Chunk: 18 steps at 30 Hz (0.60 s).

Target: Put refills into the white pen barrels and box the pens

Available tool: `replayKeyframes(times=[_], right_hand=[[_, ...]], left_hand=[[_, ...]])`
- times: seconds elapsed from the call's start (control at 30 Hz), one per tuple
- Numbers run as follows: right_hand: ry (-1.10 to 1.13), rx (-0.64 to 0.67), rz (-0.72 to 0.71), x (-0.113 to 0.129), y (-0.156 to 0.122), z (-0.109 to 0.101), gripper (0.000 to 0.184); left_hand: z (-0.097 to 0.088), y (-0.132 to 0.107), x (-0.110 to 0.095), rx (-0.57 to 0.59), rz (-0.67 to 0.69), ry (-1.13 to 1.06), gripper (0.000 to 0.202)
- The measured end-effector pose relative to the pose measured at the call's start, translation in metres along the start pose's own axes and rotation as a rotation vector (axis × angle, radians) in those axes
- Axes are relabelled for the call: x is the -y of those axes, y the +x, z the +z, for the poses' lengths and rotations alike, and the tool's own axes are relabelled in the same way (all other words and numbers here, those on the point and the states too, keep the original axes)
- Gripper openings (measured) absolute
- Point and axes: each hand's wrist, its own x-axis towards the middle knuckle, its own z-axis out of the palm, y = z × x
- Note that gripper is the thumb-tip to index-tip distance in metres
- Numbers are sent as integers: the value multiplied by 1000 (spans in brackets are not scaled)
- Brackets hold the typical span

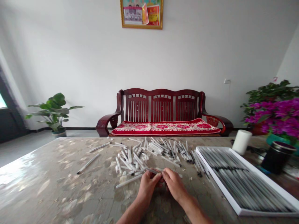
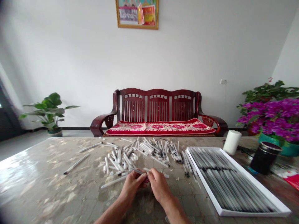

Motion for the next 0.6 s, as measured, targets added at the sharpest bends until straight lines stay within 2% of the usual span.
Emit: replayKeyframes(times=[0.1,0.17,0.2,0.3,0.43,0.6], right_hand=[[131,-65,139,-6,2,-1,45],[269,-117,239,-10,3,-2,46],[329,-152,269,-12,4,-3,46],[431,-260,305,-13,5,-5,44],[459,-293,287,-12,6,-3,42],[467,-303,283,-11,7,-2,45]], left_hand=[[-3,4,-2,31,-4,265,24],[-8,10,-12,-2,18,527,17],[-10,15,-19,-4,83,686,12],[-17,35,-43,-26,239,1187,19],[-19,69,-62,-19,264,1379,28],[-22,92,-55,39,249,1558,29]])
